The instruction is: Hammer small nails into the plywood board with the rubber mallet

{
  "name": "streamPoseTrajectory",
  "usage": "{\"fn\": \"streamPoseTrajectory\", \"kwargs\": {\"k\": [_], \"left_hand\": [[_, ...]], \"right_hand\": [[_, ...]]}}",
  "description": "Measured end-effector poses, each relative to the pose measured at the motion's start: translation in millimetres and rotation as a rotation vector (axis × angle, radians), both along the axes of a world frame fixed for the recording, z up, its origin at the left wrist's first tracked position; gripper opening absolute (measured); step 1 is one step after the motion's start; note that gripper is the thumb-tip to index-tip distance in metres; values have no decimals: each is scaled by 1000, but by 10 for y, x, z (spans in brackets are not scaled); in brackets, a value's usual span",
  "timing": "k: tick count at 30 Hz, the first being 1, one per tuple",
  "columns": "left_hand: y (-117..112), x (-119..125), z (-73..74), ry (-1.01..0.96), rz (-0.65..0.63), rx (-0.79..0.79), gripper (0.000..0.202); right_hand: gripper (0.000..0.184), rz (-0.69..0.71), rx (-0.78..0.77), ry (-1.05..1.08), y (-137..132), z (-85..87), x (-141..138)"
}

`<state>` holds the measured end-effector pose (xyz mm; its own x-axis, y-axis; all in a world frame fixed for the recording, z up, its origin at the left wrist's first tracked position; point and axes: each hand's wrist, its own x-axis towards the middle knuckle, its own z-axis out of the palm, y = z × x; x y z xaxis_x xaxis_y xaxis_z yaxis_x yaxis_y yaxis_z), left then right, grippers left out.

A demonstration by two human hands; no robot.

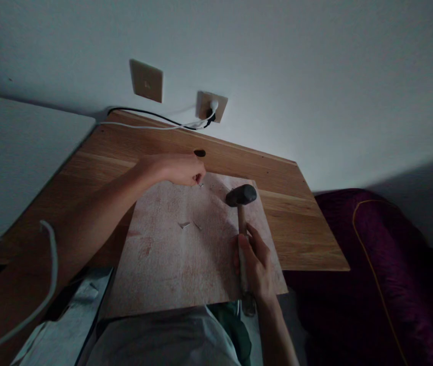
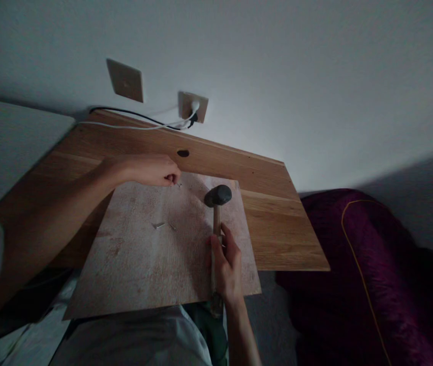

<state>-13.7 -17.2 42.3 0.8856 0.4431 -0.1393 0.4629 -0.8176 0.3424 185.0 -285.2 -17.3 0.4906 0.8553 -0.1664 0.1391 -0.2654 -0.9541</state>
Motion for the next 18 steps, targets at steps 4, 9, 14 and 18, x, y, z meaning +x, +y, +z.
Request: {"fn": "streamPoseTrajectory", "kwargs": {"k": [4,9,14,18], "left_hand": [[205,-142,-9,29,55,34,18],[177,-98,-30,23,34,7,17],[150,-51,-67,22,8,-40,12],[165,-55,-82,55,12,-60,14]], "right_hand": [[77,3,13,2,-2,-9,-3],[74,18,16,-3,6,-14,2],[73,18,11,-9,1,-7,5],[77,10,0,8,2,2,3]]}}
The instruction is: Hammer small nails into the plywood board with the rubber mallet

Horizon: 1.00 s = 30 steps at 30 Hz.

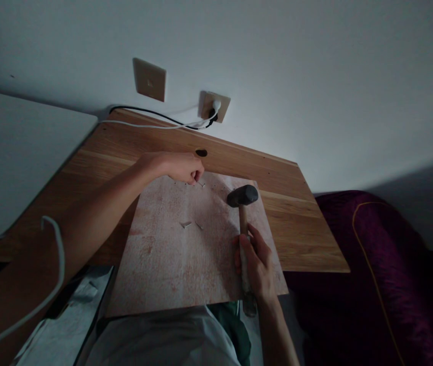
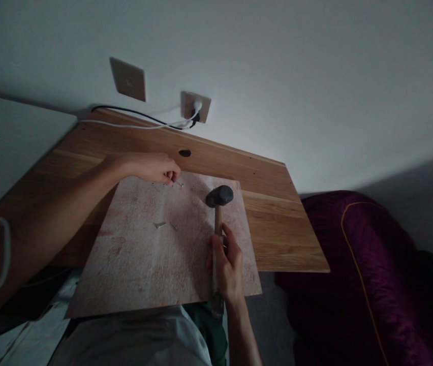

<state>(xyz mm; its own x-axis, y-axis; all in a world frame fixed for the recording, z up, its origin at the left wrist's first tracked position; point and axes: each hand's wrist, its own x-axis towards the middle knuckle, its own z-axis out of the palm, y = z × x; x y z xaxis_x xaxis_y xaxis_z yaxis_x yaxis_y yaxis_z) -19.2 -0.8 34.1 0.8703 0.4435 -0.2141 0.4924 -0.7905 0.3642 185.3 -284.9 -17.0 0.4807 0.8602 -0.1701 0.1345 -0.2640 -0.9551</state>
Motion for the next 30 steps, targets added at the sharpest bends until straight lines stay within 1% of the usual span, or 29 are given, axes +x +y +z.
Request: {"fn": "streamPoseTrajectory", "kwargs": {"k": [5,10,15,21,26,28,30], "left_hand": [[14,6,-21,-19,-12,-39,14],[27,17,-27,11,32,-89,19],[29,14,-33,-18,10,-64,16],[-20,36,-3,6,43,-67,13],[-28,46,-15,-3,24,-57,10],[-19,43,-26,-16,2,-52,10],[-6,35,-28,-18,6,-50,14]], "right_hand": [[77,-1,-15,-12,4,0,6],[75,-2,-8,-33,-1,-1,5],[75,-2,-14,-20,5,6,3],[76,5,-19,9,-8,-13,13],[78,-5,-15,-20,12,14,-8],[75,3,-19,-31,18,27,-17],[72,5,-19,-35,16,34,-20]]}}
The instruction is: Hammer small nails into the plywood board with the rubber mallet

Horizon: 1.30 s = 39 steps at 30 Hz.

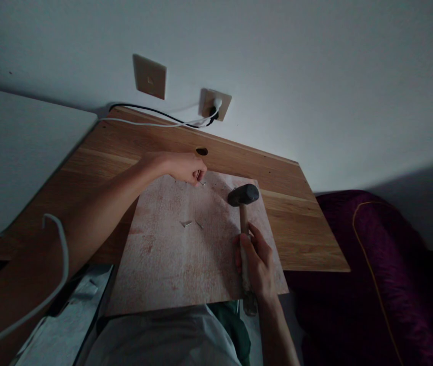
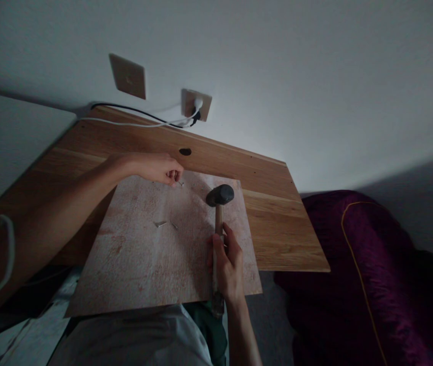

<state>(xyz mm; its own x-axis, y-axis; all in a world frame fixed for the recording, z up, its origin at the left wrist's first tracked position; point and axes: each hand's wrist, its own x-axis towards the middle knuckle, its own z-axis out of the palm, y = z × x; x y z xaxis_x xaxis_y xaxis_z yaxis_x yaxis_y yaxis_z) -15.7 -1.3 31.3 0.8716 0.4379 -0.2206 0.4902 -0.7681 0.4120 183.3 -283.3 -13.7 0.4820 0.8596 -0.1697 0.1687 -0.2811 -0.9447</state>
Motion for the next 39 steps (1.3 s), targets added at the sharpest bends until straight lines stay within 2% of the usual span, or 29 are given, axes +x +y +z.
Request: {"fn": "streamPoseTrajectory", "kwargs": {"k": [4,12,17,20,25,29,35,39], "left_hand": [[20,-14,5,41,49,15,24],[22,5,-49,-17,-13,65,8],[-17,5,4,13,-8,45,18],[-39,15,19,31,19,55,16],[-34,48,-26,-6,4,109,7],[-15,50,-53,-10,0,54,12],[-24,33,-28,-5,24,115,12],[-79,62,5,23,13,155,5]], "right_hand": [[73,-6,8,11,-14,-7,5],[71,1,12,-11,-13,2,3],[74,-1,8,-2,-9,-13,15],[75,-5,17,2,-9,-22,16],[72,2,10,-8,-16,-11,16],[77,-4,-15,3,-27,4,26],[73,35,-18,20,28,96,-28],[65,78,20,50,142,201,-149]]}}
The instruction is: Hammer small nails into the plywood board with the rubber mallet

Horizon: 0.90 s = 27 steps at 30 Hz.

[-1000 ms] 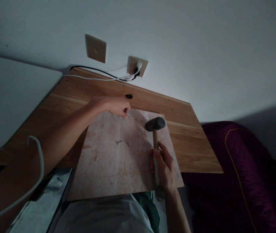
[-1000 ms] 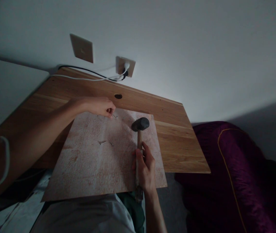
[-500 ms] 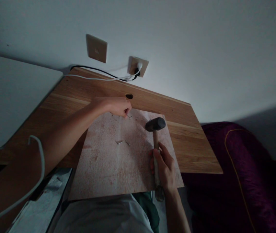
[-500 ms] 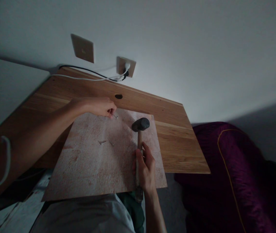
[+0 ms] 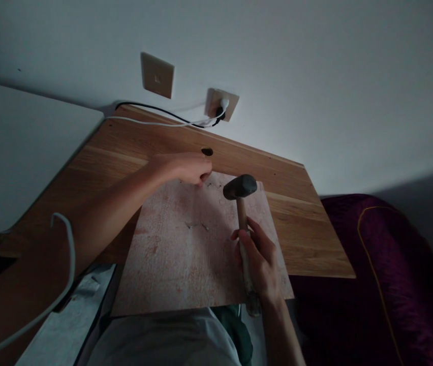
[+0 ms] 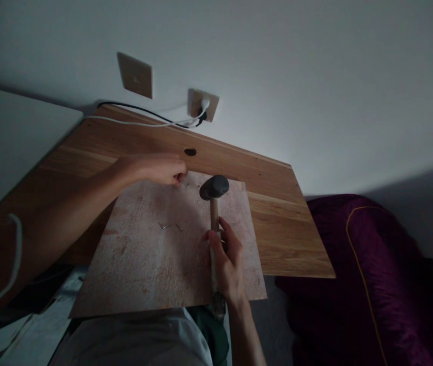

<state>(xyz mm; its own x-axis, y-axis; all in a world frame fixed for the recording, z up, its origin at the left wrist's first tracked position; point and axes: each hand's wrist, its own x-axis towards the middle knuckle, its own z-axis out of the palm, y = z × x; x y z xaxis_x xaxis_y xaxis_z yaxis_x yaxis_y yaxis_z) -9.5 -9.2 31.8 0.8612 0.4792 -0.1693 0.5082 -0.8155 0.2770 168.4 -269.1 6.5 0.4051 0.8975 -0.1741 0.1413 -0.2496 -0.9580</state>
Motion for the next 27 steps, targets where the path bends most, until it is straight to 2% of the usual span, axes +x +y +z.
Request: {"fn": "streamPoseTrajectory", "kwargs": {"k": [3,6,11,18,21,25,27], "left_hand": [[-2,-22,27,10,12,-32,8],[51,-106,78,44,78,-58,24],[130,-266,200,81,129,-51,27],[44,-231,271,80,137,20,27],[-44,-130,265,63,121,-24,22],[-279,47,257,49,17,-139,16],[-432,129,250,55,-82,-183,11]], "right_hand": [[59,46,44,12,118,63,-119],[61,97,80,18,254,72,-234],[59,214,23,26,388,9,-323],[59,83,3,34,81,3,-204],[63,38,-50,25,-76,-68,-118],[74,24,-88,46,-177,-184,-55],[76,30,-85,77,-181,-207,-51]]}}
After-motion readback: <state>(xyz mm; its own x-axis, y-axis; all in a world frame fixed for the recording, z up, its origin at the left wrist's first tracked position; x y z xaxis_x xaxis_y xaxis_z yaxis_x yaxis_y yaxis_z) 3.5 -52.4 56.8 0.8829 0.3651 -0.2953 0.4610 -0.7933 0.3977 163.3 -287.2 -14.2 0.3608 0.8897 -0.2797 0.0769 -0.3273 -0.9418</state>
